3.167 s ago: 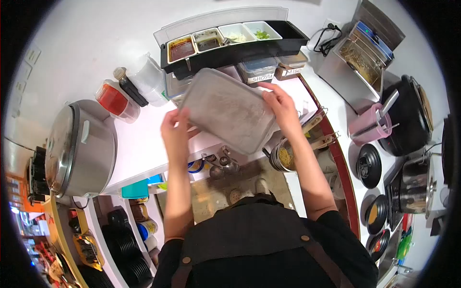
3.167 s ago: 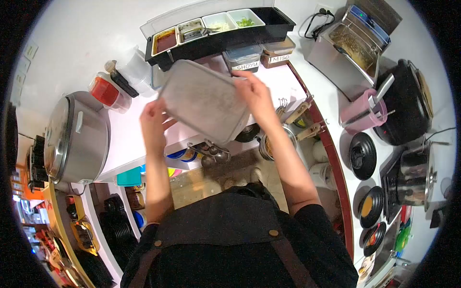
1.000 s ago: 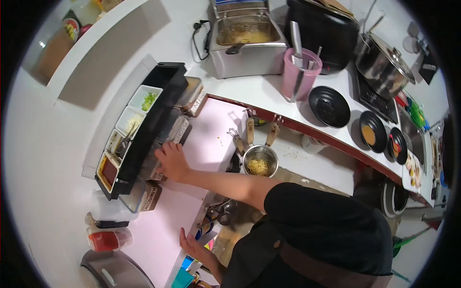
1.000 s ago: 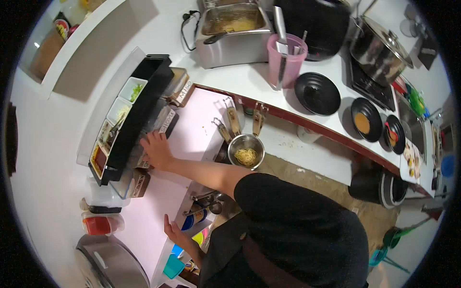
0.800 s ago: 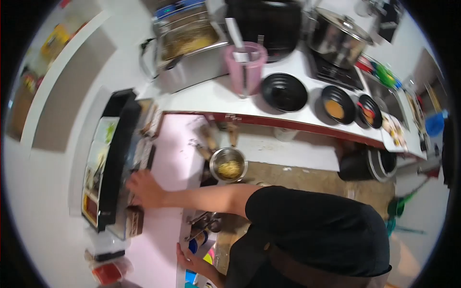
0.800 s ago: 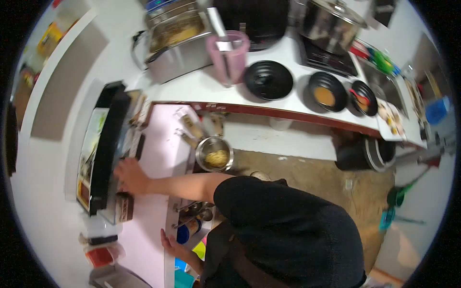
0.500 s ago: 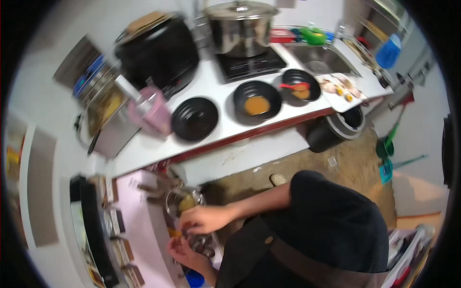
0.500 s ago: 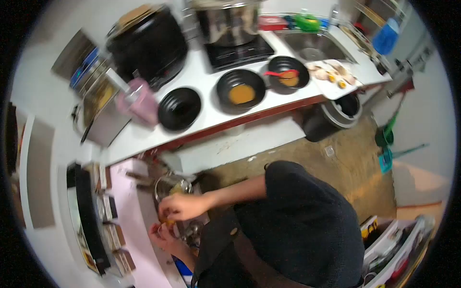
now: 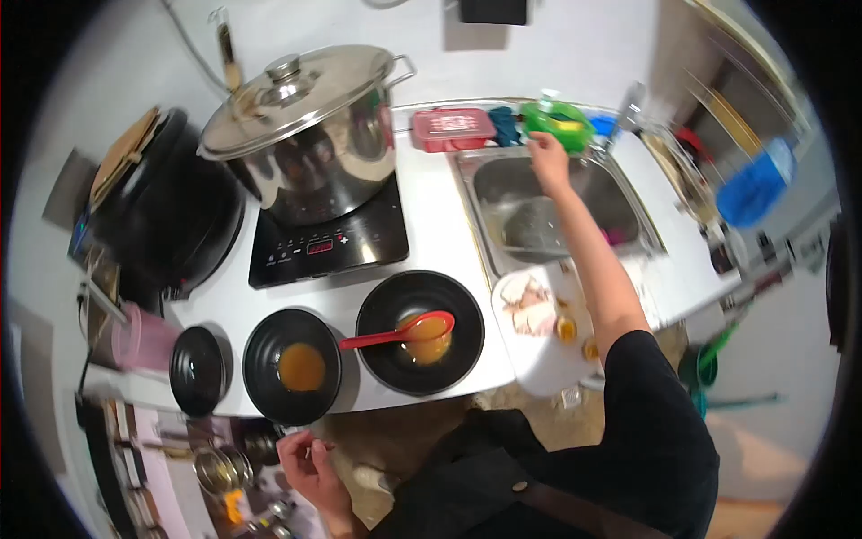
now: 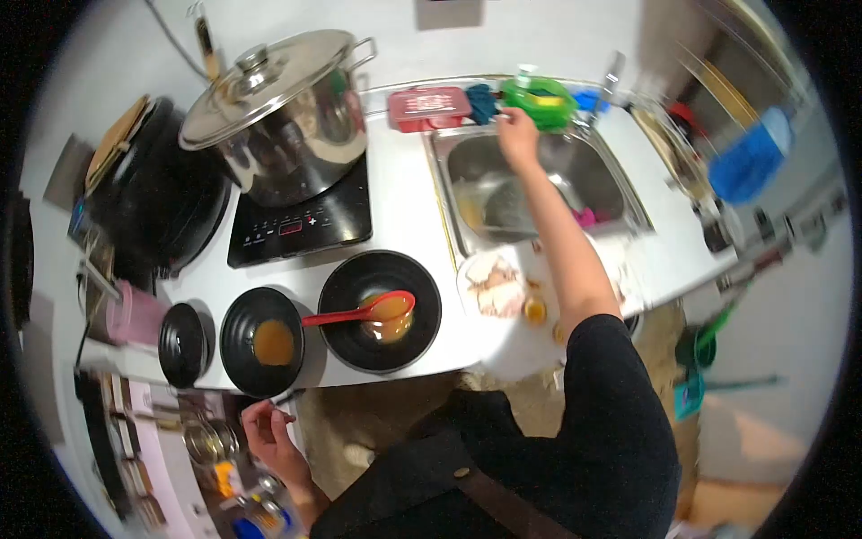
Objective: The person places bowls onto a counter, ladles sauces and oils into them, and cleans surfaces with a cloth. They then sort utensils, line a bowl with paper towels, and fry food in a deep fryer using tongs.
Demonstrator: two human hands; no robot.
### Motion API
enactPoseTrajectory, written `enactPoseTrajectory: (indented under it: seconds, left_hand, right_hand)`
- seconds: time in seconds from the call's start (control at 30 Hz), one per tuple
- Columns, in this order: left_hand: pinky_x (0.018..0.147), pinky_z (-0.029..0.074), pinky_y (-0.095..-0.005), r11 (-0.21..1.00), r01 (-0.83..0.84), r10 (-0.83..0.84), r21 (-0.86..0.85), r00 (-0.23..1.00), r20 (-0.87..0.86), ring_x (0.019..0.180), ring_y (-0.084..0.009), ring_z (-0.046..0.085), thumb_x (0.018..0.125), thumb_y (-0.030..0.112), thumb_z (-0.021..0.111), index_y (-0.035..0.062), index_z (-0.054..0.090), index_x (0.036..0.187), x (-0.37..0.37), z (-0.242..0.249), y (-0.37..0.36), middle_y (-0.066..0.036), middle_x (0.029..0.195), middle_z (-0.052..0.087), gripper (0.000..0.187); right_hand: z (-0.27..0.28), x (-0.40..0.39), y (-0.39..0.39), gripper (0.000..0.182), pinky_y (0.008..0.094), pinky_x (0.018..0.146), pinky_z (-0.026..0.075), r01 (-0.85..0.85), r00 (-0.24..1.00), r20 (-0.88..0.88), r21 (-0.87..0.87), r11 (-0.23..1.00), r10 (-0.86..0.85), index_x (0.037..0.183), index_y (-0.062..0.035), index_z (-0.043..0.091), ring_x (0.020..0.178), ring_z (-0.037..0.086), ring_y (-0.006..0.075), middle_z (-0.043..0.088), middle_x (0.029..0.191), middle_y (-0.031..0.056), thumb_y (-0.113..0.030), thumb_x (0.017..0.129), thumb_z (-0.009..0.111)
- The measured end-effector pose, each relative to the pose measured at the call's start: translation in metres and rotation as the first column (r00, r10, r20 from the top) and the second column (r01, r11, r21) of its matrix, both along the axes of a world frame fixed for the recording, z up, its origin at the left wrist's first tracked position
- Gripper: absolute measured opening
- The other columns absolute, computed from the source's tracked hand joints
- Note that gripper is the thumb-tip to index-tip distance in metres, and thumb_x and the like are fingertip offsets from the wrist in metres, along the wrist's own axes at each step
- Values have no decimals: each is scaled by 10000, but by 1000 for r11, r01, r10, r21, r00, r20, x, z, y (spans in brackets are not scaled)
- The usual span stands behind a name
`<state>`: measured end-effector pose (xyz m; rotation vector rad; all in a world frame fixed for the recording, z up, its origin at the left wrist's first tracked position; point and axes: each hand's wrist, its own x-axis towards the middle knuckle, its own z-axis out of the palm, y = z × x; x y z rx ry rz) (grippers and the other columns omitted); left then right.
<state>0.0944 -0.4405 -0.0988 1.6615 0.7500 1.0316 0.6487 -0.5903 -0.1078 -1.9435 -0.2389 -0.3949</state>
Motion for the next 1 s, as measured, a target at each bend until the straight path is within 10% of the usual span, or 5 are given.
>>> enactPoseTrajectory:
  seconds: [0.3, 0.33, 0.4, 0.7, 1.0]
  left_hand:
    - [608, 444, -236, 929, -334, 370, 161, 873, -318, 676, -122, 511, 815, -13, 552, 21, 616, 943, 2, 52, -58, -61, 803, 513, 148]
    - [605, 443, -237, 918, -357, 396, 174, 860, -321, 673, -122, 511, 811, -16, 554, 27, 620, 954, -3, 53, -64, -58, 799, 513, 164]
    - [605, 445, -238, 899, -382, 434, 214, 840, -325, 670, -127, 515, 795, -32, 548, 39, 620, 960, -17, 51, -75, -59, 807, 515, 193]
    - [632, 468, -234, 773, -607, 631, 185, 703, -329, 726, -126, 534, 808, -20, 555, 27, 623, 952, -98, 60, -99, -68, 857, 550, 166]
    - [839, 458, -283, 863, -168, 324, -476, 907, 268, 933, -161, 548, 887, 92, 525, 77, 529, 1121, -183, 24, -82, -31, 1002, 538, 235]
  right_hand:
    - [-92, 236, 45, 279, 361, 710, 500, -629, 640, -218, 402, 665, 737, 1088, 3, 576, 840, 595, 230, 617, 937, 107, -135, 852, 521]
    - [-61, 216, 45, 354, 375, 739, 484, -402, 910, -248, -321, 858, 333, 1034, 16, 613, 825, 607, 261, 637, 936, 152, -258, 811, 580]
    - [-90, 260, 42, 468, 450, 765, 456, 89, 955, 290, -501, 861, 69, 1025, 10, 615, 832, 603, 373, 628, 956, 234, -352, 730, 624]
    - [143, 63, 44, 344, 421, 858, 431, -46, 578, 816, 18, 999, 12, 1076, 31, 571, 937, 558, 348, 569, 1063, 222, -243, 870, 545]
    - [204, -362, 124, 294, 407, 1018, 285, -974, -80, 493, -222, 37, 867, 1167, -32, 469, 1207, 385, 290, 415, 1292, 167, -95, 880, 459]
